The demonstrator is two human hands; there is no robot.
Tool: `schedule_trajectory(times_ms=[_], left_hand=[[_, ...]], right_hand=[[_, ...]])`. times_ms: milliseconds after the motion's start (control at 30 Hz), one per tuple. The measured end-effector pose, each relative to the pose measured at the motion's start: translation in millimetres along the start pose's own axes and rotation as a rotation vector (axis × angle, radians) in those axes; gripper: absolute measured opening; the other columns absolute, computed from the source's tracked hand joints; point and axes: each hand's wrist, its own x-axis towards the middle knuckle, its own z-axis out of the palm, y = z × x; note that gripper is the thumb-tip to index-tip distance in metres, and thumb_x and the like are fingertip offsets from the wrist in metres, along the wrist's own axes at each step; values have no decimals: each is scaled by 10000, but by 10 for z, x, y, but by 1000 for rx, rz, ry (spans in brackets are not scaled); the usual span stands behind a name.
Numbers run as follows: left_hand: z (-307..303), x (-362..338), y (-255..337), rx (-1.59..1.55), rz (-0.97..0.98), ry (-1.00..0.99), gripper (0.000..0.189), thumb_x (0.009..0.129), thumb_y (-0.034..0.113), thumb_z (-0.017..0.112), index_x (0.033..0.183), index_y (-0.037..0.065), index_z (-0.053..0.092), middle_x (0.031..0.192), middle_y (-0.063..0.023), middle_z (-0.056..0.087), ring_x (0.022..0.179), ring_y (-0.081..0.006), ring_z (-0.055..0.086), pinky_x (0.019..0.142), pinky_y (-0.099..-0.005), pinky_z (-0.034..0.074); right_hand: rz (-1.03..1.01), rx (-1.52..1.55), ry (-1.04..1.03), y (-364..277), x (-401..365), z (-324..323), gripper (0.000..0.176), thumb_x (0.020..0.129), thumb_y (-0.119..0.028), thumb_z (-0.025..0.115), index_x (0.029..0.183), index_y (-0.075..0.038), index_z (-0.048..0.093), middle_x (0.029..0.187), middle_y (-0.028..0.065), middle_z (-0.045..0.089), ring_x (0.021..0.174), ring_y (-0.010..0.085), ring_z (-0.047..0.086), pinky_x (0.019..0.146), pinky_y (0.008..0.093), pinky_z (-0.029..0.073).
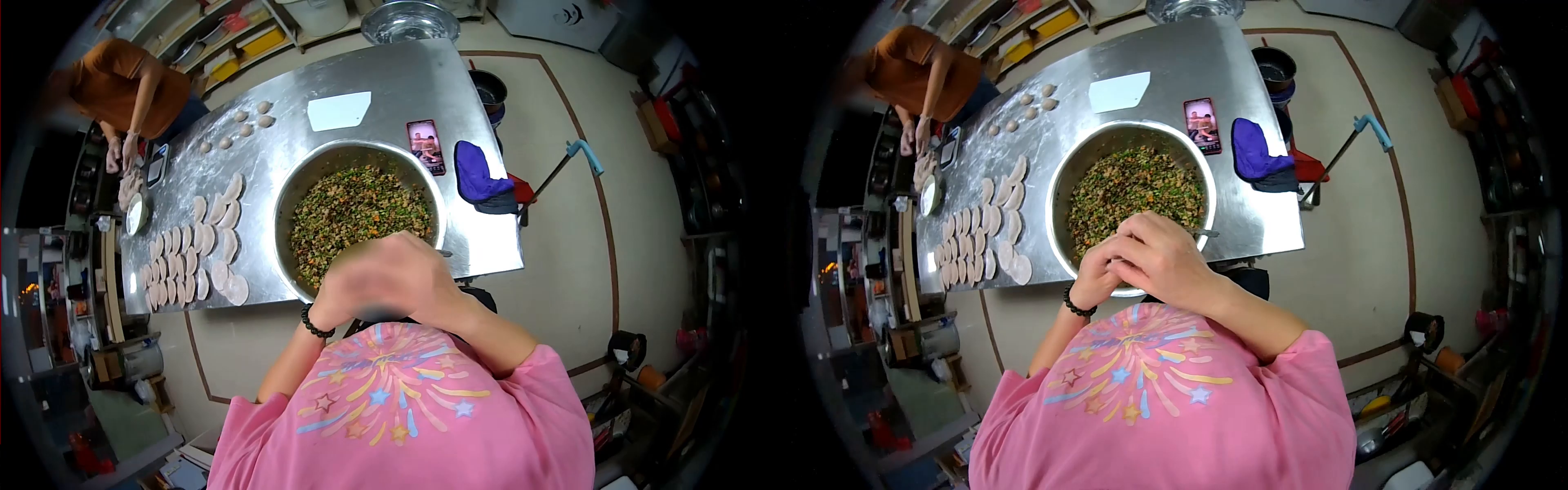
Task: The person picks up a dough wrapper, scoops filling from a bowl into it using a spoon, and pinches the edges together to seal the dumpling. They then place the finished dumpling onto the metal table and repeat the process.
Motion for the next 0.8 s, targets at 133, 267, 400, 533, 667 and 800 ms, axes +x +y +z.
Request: schedule_trajectory(times_ms=[133,267,400,533,667,800], left_hand=[[39,0,-137,1,-61,-24,301,803,125,626,1082,26,573,1032,-118,605,908,-231,601,763,-310,462],[-26,33,89,26,-84,-103,269,827,139,573,1066,15,562,896,-137,621,800,-245,615,711,-312,466],[-94,61,208,171,-144,-227,245,864,184,527,1029,9,568,805,-155,609,718,-276,599,659,-323,464],[-124,66,184,186,-158,-272,231,869,198,524,987,5,572,781,-152,600,683,-277,582,630,-327,453],[-141,55,155,200,-186,-284,233,883,214,514,963,2,570,746,-123,589,659,-216,571,612,-310,443],[-113,26,82,-52,-201,-202,269,921,239,464,997,4,569,758,-49,577,697,-111,528,638,-272,436]], right_hand=[[106,59,-76,67,-36,-4,120,749,-132,637,754,-33,569,750,81,515,730,265,518,646,367,423],[227,53,-235,227,-53,-100,196,800,-190,573,723,-18,520,715,113,503,712,292,514,639,379,408],[234,-7,-385,291,-89,-112,229,818,-221,523,693,-29,519,703,113,549,725,300,555,670,401,430],[251,17,-457,325,-121,-98,230,826,-228,511,702,-34,523,702,121,560,719,314,561,670,416,427],[252,72,-432,385,-132,-80,234,840,-236,508,712,-41,516,680,130,554,696,326,564,640,427,425],[230,96,-414,427,-147,-64,254,856,-246,500,708,-40,502,661,138,548,675,332,564,609,431,419]])
